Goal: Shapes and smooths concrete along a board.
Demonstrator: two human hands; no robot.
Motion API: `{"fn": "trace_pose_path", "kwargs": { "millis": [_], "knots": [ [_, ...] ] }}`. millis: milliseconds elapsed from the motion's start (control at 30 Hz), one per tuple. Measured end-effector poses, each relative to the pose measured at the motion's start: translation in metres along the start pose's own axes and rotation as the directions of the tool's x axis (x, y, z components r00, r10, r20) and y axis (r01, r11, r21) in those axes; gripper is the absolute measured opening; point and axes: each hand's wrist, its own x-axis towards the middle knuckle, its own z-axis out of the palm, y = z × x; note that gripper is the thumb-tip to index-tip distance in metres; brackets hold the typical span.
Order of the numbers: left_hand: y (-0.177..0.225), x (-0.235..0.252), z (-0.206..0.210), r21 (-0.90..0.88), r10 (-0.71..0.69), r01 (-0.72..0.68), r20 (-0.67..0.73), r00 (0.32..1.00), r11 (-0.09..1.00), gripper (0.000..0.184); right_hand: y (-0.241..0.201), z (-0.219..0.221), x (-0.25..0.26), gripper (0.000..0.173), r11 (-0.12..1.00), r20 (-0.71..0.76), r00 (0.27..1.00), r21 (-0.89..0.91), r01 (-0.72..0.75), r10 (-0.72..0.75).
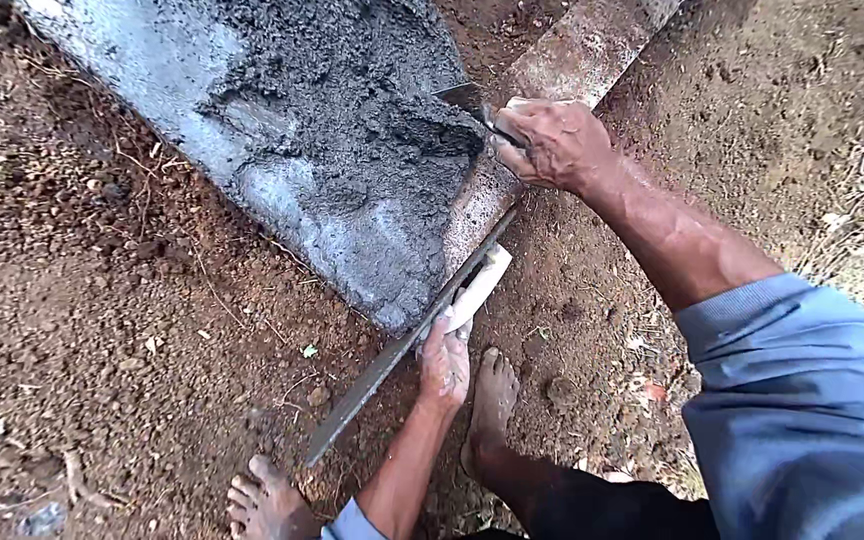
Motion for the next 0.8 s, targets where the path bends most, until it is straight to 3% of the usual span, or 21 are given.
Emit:
{"fn": "trace_pose_path", "kwargs": {
  "millis": [233,333,400,467,567,667,800],
  "knots": [
    [0.0,0.006,0.001,0.022,-0.004,0.004,0.018,1.0,1.0,0.033,-0.012,0.004,-0.048,0.033,0.965,-0.203,0.947,-0.14,0.223,-0.248],
    [0.0,0.008,0.0,0.021,0.009,-0.01,0.05,0.999,1.0,0.035,-0.026,-0.021,-0.058,0.036,0.991,-0.169,0.984,-0.126,0.042,-0.063],
    [-0.001,0.008,-0.002,0.012,0.016,-0.017,0.054,0.998,1.0,0.034,-0.041,-0.037,-0.065,0.038,0.973,-0.047,0.974,0.077,-0.217,0.221],
    [-0.002,0.009,-0.002,0.009,0.029,-0.029,0.059,0.998,1.0,0.033,-0.045,-0.048,-0.069,0.038,0.836,0.211,0.889,0.307,-0.455,0.407],
    [-0.003,0.009,0.0,0.02,0.031,-0.033,0.063,0.998,0.999,0.031,-0.047,-0.047,-0.078,0.041,0.641,0.568,0.728,0.404,-0.652,0.383],
    [-0.002,0.009,0.0,0.01,0.036,-0.037,0.057,0.998,0.999,0.031,-0.053,-0.04,-0.087,0.039,0.655,0.672,0.677,0.371,-0.658,0.3],
    [-0.002,0.01,0.002,-0.006,0.026,-0.026,0.034,0.999,1.0,0.028,-0.058,-0.052,-0.101,0.034,0.863,0.657,0.721,0.213,-0.458,0.221]
  ]
}}
